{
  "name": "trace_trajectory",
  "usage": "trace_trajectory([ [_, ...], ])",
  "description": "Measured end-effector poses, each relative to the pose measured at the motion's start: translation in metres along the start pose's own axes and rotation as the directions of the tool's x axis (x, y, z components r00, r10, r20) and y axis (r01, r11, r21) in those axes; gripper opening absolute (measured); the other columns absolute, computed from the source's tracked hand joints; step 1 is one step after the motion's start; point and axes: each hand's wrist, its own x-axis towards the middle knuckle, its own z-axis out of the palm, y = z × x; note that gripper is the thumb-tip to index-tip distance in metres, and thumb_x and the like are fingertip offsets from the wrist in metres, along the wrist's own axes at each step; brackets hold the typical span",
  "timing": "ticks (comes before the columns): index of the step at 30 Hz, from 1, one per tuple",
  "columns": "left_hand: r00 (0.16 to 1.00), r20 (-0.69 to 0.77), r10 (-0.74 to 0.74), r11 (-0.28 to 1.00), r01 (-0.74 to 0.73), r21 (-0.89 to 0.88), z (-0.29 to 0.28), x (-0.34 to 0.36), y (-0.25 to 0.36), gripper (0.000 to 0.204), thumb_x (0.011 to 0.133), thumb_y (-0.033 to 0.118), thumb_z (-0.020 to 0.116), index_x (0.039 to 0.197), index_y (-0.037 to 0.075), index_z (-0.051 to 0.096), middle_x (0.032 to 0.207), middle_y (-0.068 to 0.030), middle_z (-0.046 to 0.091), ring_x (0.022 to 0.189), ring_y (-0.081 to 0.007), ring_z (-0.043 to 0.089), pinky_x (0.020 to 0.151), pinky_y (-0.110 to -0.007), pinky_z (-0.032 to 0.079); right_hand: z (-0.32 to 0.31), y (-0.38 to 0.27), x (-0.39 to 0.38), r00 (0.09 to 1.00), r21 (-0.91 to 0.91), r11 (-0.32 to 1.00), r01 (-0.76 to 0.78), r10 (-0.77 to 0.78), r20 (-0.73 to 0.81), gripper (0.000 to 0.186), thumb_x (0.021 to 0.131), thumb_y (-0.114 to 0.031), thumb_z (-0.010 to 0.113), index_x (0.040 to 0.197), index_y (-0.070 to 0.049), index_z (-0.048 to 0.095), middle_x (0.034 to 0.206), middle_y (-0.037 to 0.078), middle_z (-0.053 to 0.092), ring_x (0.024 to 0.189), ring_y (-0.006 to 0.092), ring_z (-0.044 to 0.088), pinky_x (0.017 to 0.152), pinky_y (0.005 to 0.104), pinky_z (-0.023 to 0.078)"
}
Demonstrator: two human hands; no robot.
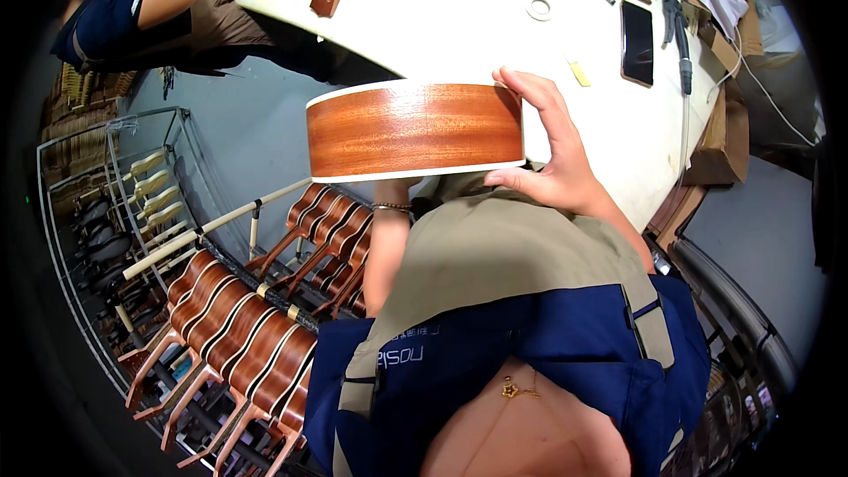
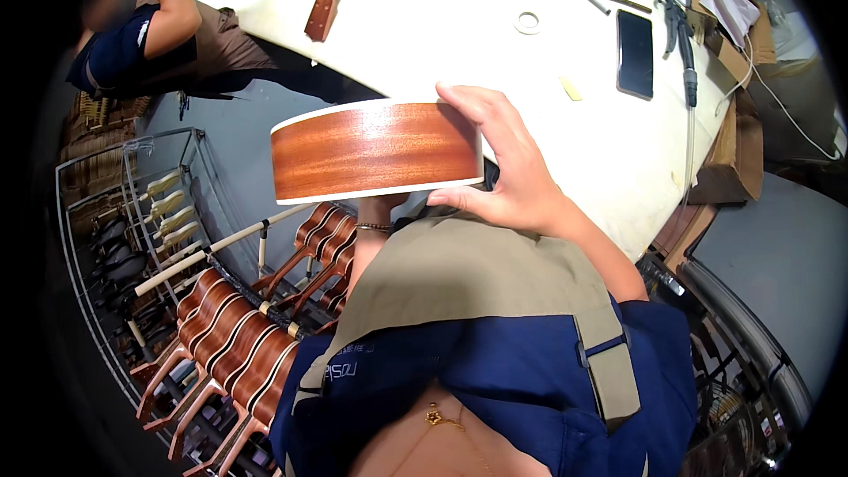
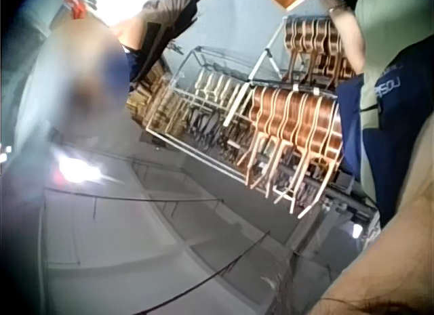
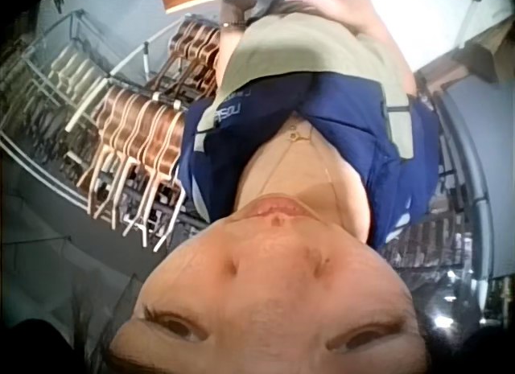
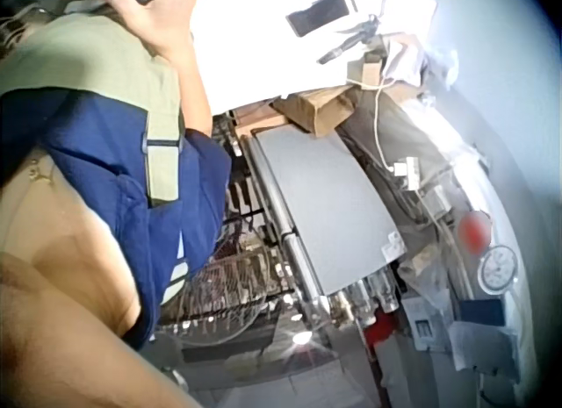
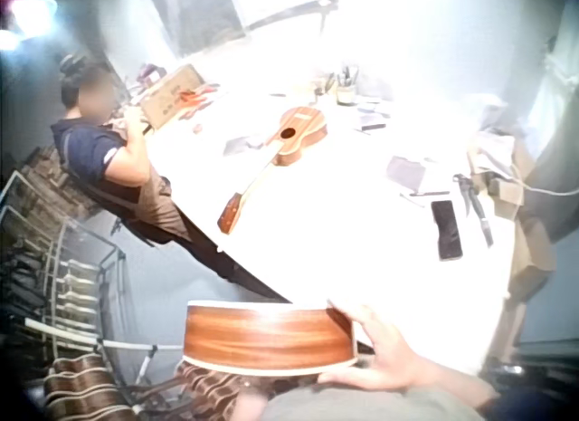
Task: The person repeatedly picks up unfinished acoustic guitars from a rack, inspects the body and neck, and places them back. The person also uses a small tool to scrape or clean the edges of the guitar body.
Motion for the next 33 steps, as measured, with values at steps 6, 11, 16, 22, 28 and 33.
trace_trajectory([
  [6,0.998,0.001,-0.069,0.997,0.069,-0.043,-0.002,0.003,-0.004,0.038,0.092,0.030,0.041,0.119,0.003,0.047,0.119,-0.0111,0.051,0.107,-0.0230,0.051,0.091,-0.039,0.044,-0.004,-0.003,0.001,1.000,0.020,1.000,0.013,-0.013,0.012,0.062,0.065,-0.022,0.075,0.121,-0.013,0.051,0.127,0.016,0.039,0.119,0.0315,0.037,0.096,0.0381,0.035],
  [11,0.990,-0.144,-0.003,0.999,-0.005,-0.055,-0.023,-0.011,0.026,0.037,0.092,0.029,0.041,0.119,0.003,0.047,0.120,-0.0108,0.051,0.108,-0.0227,0.050,0.091,-0.038,0.043,-0.017,0.019,0.003,0.999,-0.367,0.929,0.047,-0.052,-0.005,0.034,0.080,-0.028,0.061,0.113,-0.021,0.060,0.138,0.018,0.028,0.130,0.0368,0.020,0.102,0.0458,0.022],
  [16,0.864,-0.463,0.199,0.977,-0.209,0.029,-0.003,-0.008,0.060,0.032,0.092,0.028,0.043,0.113,0.005,0.050,0.103,-0.0057,0.050,0.095,-0.0168,0.050,0.087,-0.036,0.044,-0.035,0.059,-0.006,0.989,0.023,0.989,-0.145,0.145,0.009,0.071,0.081,-0.057,0.046,0.135,-0.012,0.034,0.142,0.016,0.022,0.131,0.0323,0.019,0.105,0.0444,0.014],
  [22,0.780,-0.353,0.516,0.815,-0.575,-0.079,0.039,-0.011,0.085,0.032,0.082,0.023,0.062,0.108,0.008,0.052,0.070,0.0033,0.052,0.069,-0.0083,0.052,0.096,-0.035,0.040,-0.010,0.090,-0.013,0.944,0.241,0.916,-0.321,0.331,0.000,0.115,0.051,-0.005,0.080,0.141,-0.014,0.010,0.142,0.011,0.024,0.128,0.0228,0.029,0.103,0.0328,0.027],
  [28,0.705,-0.311,0.637,0.767,-0.618,0.170,0.058,-0.012,0.090,0.033,0.082,0.018,0.062,0.111,0.010,0.049,0.070,0.0015,0.052,0.069,-0.0086,0.052,0.094,-0.039,0.040,-0.003,0.117,-0.024,0.939,0.284,0.903,-0.322,0.343,-0.025,0.119,0.047,-0.008,0.084,0.141,-0.011,0.010,0.144,0.011,0.019,0.129,0.0220,0.026,0.105,0.0337,0.026],
  [33,0.643,-0.309,0.700,0.714,-0.638,0.289,0.077,-0.011,0.088,0.034,0.082,0.015,0.061,0.112,0.008,0.047,0.071,-0.0007,0.052,0.069,-0.0097,0.054,0.089,-0.040,0.044,-0.012,0.104,-0.018,0.933,0.156,0.924,-0.349,0.358,-0.038,0.121,0.043,0.000,0.082,0.141,-0.014,0.011,0.144,0.008,0.018,0.131,0.0208,0.024,0.106,0.0360,0.028],
])
